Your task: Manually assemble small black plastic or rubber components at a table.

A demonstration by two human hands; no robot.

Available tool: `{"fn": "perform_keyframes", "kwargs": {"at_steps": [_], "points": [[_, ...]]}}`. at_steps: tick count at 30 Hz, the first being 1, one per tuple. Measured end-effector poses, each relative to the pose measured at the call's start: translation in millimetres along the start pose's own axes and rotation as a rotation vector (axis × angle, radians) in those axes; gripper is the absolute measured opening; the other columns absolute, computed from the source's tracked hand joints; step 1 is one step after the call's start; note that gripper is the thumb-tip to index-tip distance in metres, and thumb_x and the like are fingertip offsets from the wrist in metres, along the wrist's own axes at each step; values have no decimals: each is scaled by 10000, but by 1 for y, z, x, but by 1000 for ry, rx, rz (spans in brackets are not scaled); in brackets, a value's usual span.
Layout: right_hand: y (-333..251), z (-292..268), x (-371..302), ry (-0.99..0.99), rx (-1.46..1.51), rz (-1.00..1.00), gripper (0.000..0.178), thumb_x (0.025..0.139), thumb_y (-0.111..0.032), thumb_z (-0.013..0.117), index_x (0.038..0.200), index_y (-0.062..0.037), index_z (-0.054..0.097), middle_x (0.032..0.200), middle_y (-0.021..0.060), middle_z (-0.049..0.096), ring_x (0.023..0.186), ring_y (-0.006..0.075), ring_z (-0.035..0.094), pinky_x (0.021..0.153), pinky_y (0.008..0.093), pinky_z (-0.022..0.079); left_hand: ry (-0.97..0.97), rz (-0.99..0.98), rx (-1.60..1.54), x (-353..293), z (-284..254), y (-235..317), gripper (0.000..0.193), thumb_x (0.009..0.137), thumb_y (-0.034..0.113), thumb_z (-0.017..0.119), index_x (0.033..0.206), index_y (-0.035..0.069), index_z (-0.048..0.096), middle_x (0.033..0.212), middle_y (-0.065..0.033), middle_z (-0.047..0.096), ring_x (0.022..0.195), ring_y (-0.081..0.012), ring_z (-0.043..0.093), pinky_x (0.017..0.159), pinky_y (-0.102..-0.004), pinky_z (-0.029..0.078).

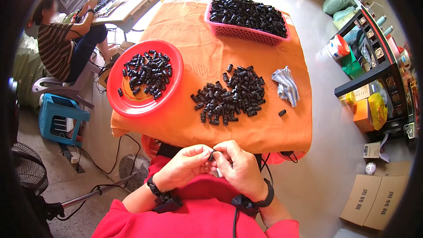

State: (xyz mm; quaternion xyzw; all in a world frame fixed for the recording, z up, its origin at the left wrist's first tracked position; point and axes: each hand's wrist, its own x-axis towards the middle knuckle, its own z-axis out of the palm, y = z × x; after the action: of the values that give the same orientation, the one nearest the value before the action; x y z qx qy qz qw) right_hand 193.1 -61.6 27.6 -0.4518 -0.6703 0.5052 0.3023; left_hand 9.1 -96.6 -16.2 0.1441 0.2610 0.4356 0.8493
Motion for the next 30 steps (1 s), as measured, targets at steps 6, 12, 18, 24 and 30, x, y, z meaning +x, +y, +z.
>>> {"fn": "perform_keyframes", "kwargs": {"at_steps": [6,12,18,24,30], "points": [[0,4,0,17,-41,-50,70,957,-39,599,1026,-26,600,708,54,651,574,101,626,527,255,495,75,5,31,0,4,-1,223,1025,227,542,1089,22,601,995,-62,645,901,-162,643,836,-320,526],[-3,5,2,41,-100,-34,50,963,-61,592,1005,-39,605,688,76,645,569,138,643,522,280,499,53,-32,94,-1,4,0,205,1029,249,536,1082,54,568,991,-50,618,915,-157,621,817,-319,513],[-1,7,7,183,-323,-149,62,948,-104,604,998,-69,615,706,134,645,578,299,645,534,375,500,77,33,94,0,4,-6,178,1036,241,522,1074,70,553,961,-30,603,888,-122,580,811,-279,474],[0,12,9,211,-442,-159,112,930,-105,614,1039,-82,619,675,141,635,593,334,638,534,429,489,116,10,126,1,5,-7,161,1047,221,496,1086,74,547,932,-13,603,852,-104,576,776,-264,471],[4,13,9,208,-469,-186,161,929,-100,608,1087,-70,606,661,140,629,569,335,622,521,434,479,118,24,125,1,8,-8,161,1053,220,480,1086,75,542,931,-14,604,852,-104,578,773,-265,468]]}}
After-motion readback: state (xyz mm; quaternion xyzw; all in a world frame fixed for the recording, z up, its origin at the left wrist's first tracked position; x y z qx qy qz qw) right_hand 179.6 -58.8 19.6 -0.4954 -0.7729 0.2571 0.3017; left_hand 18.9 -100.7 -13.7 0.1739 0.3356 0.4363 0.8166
